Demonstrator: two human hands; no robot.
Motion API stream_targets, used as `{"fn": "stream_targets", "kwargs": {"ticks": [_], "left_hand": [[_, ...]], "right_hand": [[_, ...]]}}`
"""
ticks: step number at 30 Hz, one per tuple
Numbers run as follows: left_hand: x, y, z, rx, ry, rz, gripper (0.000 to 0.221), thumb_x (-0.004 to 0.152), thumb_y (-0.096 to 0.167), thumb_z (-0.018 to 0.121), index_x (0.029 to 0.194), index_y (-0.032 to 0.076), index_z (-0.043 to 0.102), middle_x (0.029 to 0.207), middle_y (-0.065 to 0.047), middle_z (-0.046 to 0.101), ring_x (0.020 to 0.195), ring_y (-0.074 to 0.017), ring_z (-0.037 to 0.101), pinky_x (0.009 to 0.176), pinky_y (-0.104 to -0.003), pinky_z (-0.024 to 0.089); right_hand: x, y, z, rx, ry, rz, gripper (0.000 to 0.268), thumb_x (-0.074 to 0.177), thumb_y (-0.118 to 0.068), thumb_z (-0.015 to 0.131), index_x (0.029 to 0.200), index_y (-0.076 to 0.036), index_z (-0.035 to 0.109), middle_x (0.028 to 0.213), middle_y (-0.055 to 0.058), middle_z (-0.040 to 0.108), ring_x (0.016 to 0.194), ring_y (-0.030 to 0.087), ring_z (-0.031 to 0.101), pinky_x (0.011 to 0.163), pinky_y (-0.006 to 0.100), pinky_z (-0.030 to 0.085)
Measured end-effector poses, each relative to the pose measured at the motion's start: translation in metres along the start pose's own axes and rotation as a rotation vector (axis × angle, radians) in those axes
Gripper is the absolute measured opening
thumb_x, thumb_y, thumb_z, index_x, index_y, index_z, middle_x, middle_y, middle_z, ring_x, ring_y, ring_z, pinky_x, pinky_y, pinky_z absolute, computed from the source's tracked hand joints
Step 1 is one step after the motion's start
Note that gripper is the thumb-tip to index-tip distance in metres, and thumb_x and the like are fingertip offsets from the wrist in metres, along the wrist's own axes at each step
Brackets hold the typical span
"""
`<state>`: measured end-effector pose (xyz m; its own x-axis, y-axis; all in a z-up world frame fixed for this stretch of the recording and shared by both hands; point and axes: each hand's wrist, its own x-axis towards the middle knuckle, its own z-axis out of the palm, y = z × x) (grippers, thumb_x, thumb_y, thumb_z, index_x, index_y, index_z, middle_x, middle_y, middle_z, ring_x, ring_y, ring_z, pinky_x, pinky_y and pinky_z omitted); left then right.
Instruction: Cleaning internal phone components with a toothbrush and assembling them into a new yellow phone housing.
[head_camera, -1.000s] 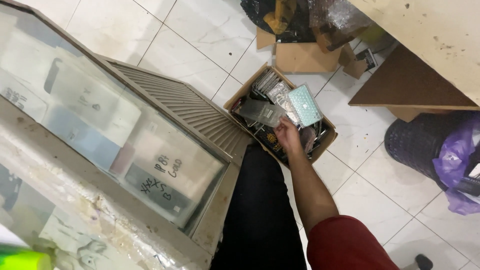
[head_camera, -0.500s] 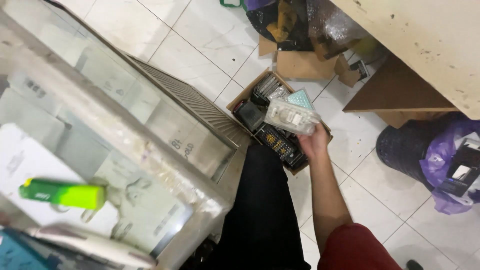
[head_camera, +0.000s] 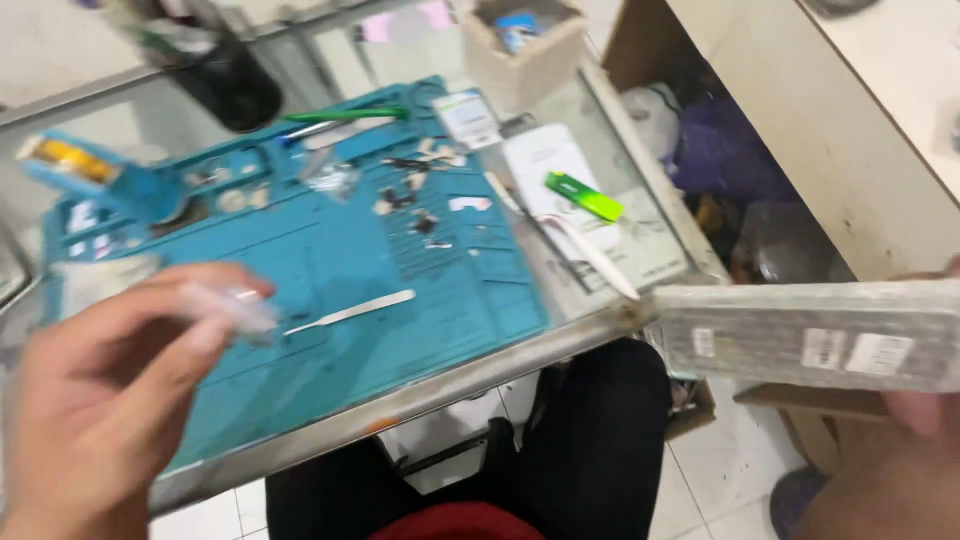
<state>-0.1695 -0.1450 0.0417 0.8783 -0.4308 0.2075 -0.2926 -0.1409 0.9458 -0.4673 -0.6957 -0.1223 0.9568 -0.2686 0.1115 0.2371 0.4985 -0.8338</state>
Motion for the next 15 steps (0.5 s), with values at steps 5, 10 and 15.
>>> {"fn": "stream_targets", "kwargs": {"ticks": [5, 10, 15], "left_hand": [[0.039, 0.0, -0.029, -0.033, -0.424, 0.308, 0.016, 0.097, 0.019, 0.066, 0.108, 0.01, 0.074, 0.141, -0.016, 0.066, 0.132, -0.0262, 0.065, 0.104, -0.039, 0.058], [0.063, -0.03, -0.051, -0.292, -0.494, 0.258, 0.016, 0.094, 0.02, 0.072, 0.108, 0.014, 0.077, 0.146, -0.019, 0.063, 0.145, -0.0281, 0.055, 0.11, -0.04, 0.056], [0.068, -0.029, -0.078, -0.281, -0.426, 0.149, 0.023, 0.09, 0.019, 0.076, 0.109, 0.006, 0.08, 0.111, -0.007, 0.081, 0.097, -0.0115, 0.074, 0.084, -0.024, 0.062]], "right_hand": [[0.104, 0.014, 0.264, -0.635, 0.144, -0.088, 0.027, 0.092, -0.015, 0.06, 0.114, -0.001, 0.066, 0.093, 0.005, 0.067, 0.076, 0.013, 0.065, 0.066, 0.021, 0.05], [0.208, 0.073, 0.404, -0.621, -0.043, 0.044, 0.021, 0.09, -0.002, 0.062, 0.108, -0.004, 0.072, 0.096, 0.006, 0.072, 0.079, 0.016, 0.067, 0.07, 0.027, 0.054], [0.247, 0.115, 0.481, -0.704, -0.194, 0.04, 0.032, 0.091, 0.004, 0.046, 0.111, -0.013, 0.065, 0.072, 0.004, 0.063, 0.054, 0.012, 0.055, 0.048, 0.026, 0.043]]}}
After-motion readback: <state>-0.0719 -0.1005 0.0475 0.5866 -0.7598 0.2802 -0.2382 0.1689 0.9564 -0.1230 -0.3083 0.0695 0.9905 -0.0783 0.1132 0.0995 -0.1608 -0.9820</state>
